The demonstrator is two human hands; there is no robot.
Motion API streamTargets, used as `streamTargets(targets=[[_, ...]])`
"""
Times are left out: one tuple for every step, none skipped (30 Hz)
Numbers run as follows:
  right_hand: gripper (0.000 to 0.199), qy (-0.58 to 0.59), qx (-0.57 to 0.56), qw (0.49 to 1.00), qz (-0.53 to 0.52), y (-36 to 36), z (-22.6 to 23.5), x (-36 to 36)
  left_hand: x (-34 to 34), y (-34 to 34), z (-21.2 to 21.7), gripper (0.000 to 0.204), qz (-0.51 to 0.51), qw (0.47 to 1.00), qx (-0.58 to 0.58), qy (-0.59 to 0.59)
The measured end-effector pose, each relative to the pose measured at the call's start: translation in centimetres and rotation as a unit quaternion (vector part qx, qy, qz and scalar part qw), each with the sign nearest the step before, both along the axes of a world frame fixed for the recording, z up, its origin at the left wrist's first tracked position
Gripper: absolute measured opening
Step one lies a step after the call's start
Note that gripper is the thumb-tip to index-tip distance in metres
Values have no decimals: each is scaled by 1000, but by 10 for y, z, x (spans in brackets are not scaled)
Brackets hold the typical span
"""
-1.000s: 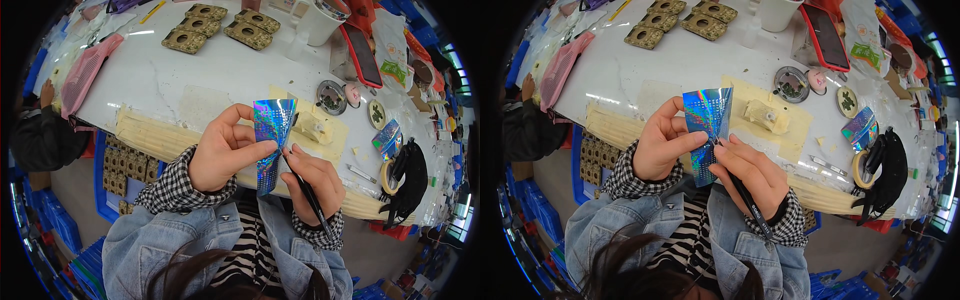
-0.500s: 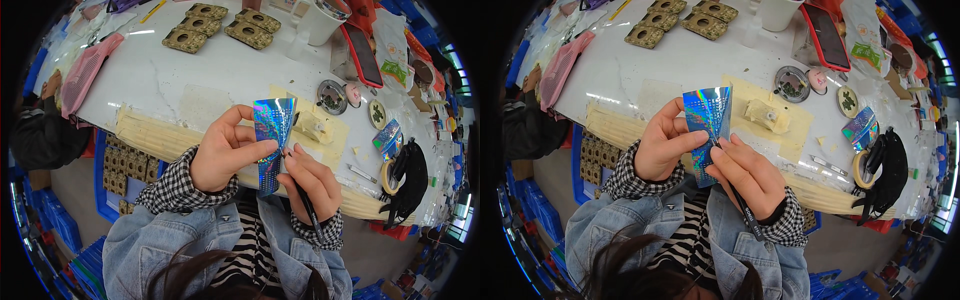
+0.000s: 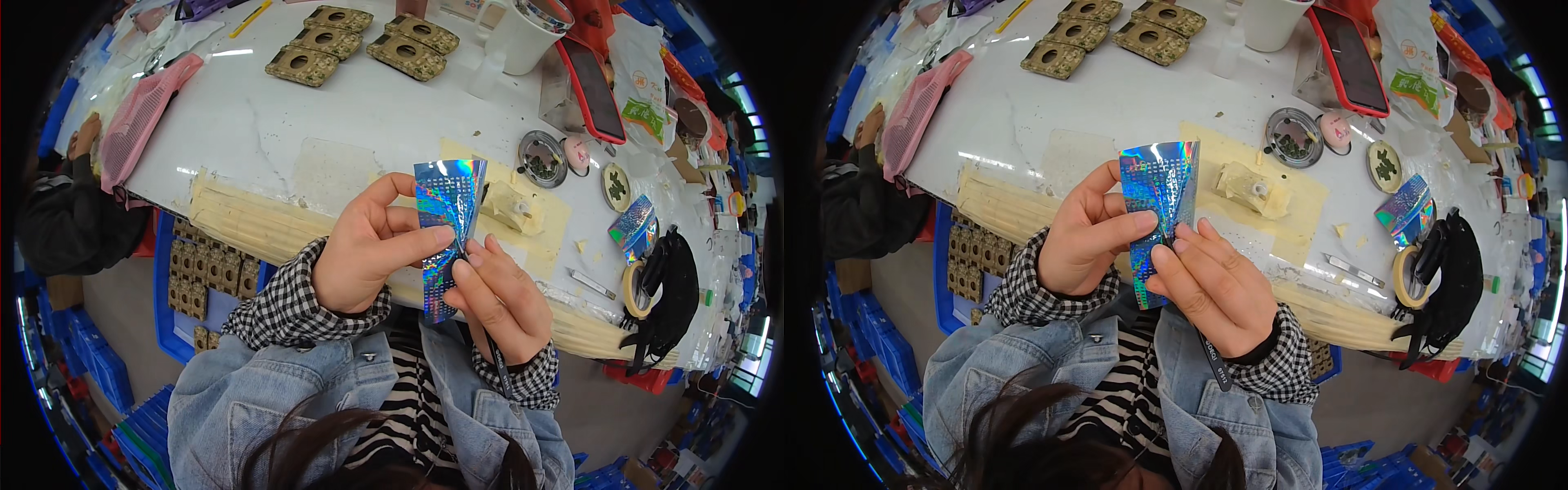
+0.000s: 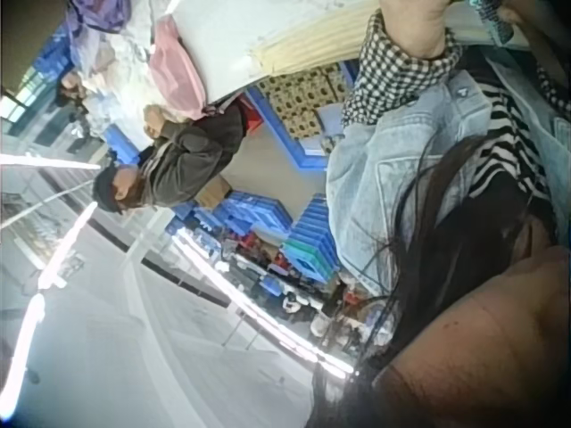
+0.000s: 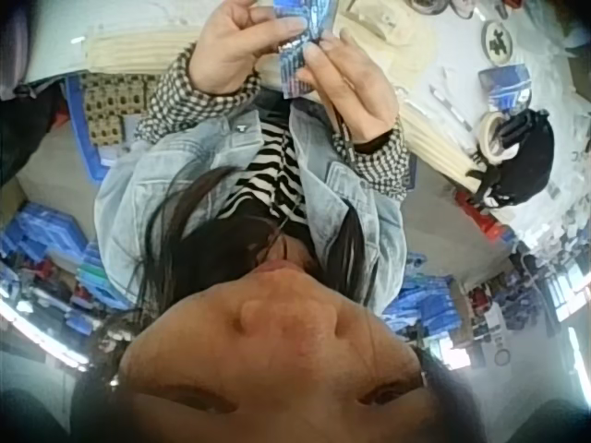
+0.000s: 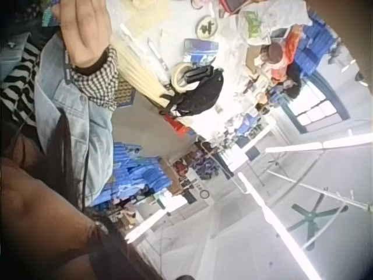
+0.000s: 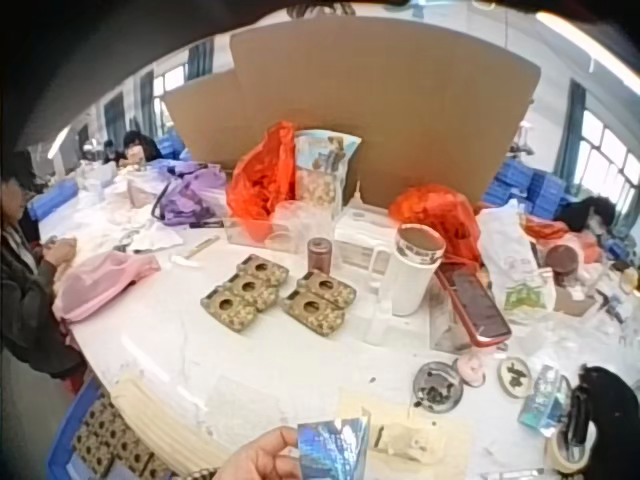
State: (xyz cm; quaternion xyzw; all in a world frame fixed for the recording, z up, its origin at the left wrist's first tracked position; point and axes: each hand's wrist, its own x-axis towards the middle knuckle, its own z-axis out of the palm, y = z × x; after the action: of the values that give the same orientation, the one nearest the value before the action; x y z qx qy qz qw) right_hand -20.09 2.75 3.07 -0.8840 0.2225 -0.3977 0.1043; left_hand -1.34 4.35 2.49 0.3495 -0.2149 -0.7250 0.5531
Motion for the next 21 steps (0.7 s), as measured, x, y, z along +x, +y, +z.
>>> streamTargets(targets=[[37, 0, 2, 1000, 0, 1, 1, -1, -1, 0, 1, 36, -1, 1000, 0, 0], [36, 1, 3, 1000, 0, 1, 1, -2, -1, 0, 2, 36, -1, 1000, 1, 0], [36, 1, 5, 1000, 0, 2, 2, -3, -2, 0, 2, 36, -1, 1000, 0, 2], [36, 1, 8, 1000, 0, 1, 1, -3, -2, 1, 2, 36, 1, 1000, 1, 4], [37, 1, 10, 1000, 1, 1, 1, -3, -2, 1, 2, 36, 3, 1000, 1, 6], [37, 0, 12, 1000, 1, 1, 0, -3, -1, 1, 2, 36, 2, 1000, 1, 3], [36, -4, 17, 1000, 4, 1, 0, -3, -1, 1, 1, 36, 0, 1000, 0, 0], [36, -8, 22, 1000, 6, 1, -1, -3, 0, 2, 1, 36, -1, 1000, 0, -2], [36, -13, 26, 1000, 9, 1, -3, -3, 1, 2, 1, 36, -1, 1000, 0, -4], [36, -21, 30, 999, 7, 1, -3, -4, 1, 1, 0, 36, -3, 1000, 0, -5], [36, -30, 34, 999, 5, 2, -3, -4, 1, 1, -1, 37, -5, 1000, 1, -6], [36, -39, 38, 999, 3, 2, -4, -5, 1, 1, -1, 40, -13, 1000, -3, -18], [36, -46, 46, 998, 6, 3, -3, -6, 2, 1, -1, 44, -21, 999, -5, -30], [36, -53, 53, 997, 8, 3, -2, -7, 3, 1, -2, 47, -29, 999, -7, -42], [36, -60, 61, 996, 10, 4, -2, -9, 5, 0, -1, 47, -23, 999, -8, -45], [36, -60, 66, 996, 12, 5, -3, -11, 6, 1, -1, 46, -14, 999, -6, -48], [36, -59, 71, 996, 13, 7, -4, -15, 7, 1, -1, 46, -7, 999, -4, -51], [36, -59, 76, 995, 13, 9, -5, -20, 7, -1, -2, 37, 39, 999, -15, -32], [36, -40, 80, 996, 16, 11, -7, -26, 10, -2, -3, 37, 56, 998, -18, -33], [36, -20, 83, 996, 19, 13, -10, -32, 16, -3, -3, 37, 72, 997, -20, -34], [36, -1, 87, 996, 22, 16, -13, -36, 22, -3, -4, 37, 89, 995, -23, -36]])
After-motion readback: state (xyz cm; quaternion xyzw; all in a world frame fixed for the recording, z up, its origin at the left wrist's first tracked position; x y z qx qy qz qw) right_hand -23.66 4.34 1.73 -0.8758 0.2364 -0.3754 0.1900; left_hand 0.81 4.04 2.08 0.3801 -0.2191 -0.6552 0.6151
